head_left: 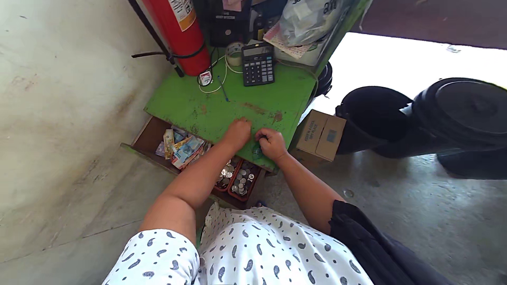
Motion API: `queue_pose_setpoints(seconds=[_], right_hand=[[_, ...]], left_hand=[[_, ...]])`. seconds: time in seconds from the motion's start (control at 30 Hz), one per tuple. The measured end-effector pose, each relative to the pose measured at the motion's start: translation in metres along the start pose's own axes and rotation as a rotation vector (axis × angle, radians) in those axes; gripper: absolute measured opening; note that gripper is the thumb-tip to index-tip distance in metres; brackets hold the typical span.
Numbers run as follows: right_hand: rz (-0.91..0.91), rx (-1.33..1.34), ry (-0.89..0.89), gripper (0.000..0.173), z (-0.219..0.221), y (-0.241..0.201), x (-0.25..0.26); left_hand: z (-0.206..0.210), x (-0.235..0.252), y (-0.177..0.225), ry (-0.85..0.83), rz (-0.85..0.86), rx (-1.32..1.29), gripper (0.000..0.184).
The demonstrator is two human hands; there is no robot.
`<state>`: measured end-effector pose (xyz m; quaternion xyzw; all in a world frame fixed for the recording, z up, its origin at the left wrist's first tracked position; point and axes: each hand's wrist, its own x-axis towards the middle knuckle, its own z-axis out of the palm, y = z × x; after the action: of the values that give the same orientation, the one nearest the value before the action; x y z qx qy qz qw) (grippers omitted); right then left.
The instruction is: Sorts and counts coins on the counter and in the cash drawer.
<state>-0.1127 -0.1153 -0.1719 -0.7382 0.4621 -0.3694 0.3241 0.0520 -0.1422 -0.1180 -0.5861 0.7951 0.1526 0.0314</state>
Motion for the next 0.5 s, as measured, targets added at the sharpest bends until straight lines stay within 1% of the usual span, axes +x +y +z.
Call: queue_pose_setpoints(seconds=[0.07, 0.13, 0.2, 0.23, 0.3, 0.37, 0.43, 0.5], right_hand=[[0.001, -0.006, -0.009, 0.027, 0.0, 0.002, 0.0], [0.019, -0.017, -0.029, 0.028, -0.001, 0.001, -0.001], [0.03, -0.025, -0.032, 0.028, -0.001, 0.0, -0.001], [0.027, -0.024, -0.025, 0.028, 0.0, 0.0, 0.0], [0.022, -0.022, -0.018, 0.027, 0.0, 0.001, 0.0], [0.035, -0.027, -0.021, 0.027, 0.0, 0.001, 0.001], [0.055, -0.036, -0.033, 0.027, -0.001, -0.001, 0.001], [0.063, -0.047, -0.04, 0.028, 0.0, -0.002, 0.001]], left_hand=[[0.004, -0.033, -0.006, -0.04, -0.029, 0.02, 0.032], [0.008, -0.063, -0.01, -0.096, -0.068, 0.067, 0.031], [0.01, -0.09, -0.016, -0.101, -0.153, 0.057, 0.027], [0.01, -0.1, -0.021, -0.109, -0.227, 0.015, 0.026], [0.01, -0.116, -0.037, -0.138, -0.387, -0.149, 0.026], [0.017, -0.125, -0.055, -0.178, -0.525, -0.415, 0.027], [0.041, -0.123, -0.071, -0.165, -0.638, -0.705, 0.027], [0.062, -0.114, -0.078, -0.166, -0.701, -0.897, 0.03]])
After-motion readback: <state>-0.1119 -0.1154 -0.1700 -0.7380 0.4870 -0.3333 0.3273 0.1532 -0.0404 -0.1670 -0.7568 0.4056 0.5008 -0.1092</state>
